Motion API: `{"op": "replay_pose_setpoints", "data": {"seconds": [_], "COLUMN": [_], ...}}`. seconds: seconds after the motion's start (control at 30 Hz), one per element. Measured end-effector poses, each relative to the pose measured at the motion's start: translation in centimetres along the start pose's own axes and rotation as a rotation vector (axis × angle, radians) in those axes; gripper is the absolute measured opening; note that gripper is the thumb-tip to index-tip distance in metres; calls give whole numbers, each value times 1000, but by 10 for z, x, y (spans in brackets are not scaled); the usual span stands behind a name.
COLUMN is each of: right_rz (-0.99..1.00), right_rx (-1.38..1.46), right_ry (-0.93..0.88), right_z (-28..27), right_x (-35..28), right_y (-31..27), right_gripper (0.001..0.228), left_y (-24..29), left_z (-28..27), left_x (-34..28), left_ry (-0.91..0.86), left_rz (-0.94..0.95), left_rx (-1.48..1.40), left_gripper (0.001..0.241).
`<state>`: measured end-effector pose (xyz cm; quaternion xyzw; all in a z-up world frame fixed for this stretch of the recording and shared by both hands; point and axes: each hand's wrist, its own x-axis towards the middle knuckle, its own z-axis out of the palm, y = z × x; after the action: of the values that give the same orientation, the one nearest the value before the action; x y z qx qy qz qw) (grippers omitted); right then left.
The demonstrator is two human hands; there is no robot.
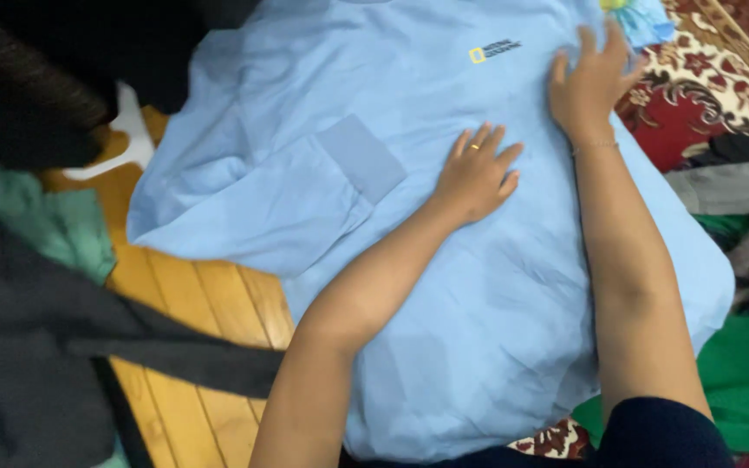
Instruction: The person folds a black t-shirt and places it on a pile. They then pick up a light blue t-shirt, place it on a white hanger, and fold it. Finally, they pick up a dark grey cardigan, place it on a hanger, and fold it.
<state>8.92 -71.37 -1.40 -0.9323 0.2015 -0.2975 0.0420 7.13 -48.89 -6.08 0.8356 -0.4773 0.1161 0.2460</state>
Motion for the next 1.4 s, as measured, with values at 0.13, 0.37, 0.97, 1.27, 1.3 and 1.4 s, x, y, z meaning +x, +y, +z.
{"op": "replay_pose_setpoints", "data": {"seconds": [0.13,0.37,0.97,1.27,1.3,1.4], "right_rz": [-507,-361,-93,-327,-324,-223], "right_rx": [479,349,826,731,747,684], "right_ry": [-122,-696,-627,-138,-61,55], "right_z": [9,-12,-38,-11,-13,-13], "right_x": [-14,-22,-79,-59,-53,-42], "right_y": [-82,-132,-271,-174,-153,-63], "right_gripper": [42,59,37,29,24,25], "left_y": [-3,-15,-22,-27,-25,-21], "left_z": [-12,-35,-117,-97,-103,-114], "left_x": [-9,-44,-133,-132,-131,-130], "left_ry": [60,-43,-62,-42,-141,-264], "left_rz": [23,-43,4,7,-37,-73], "left_rx": [56,106,145,172,166,174], "left_gripper": [46,21,54,58,59,61]}}
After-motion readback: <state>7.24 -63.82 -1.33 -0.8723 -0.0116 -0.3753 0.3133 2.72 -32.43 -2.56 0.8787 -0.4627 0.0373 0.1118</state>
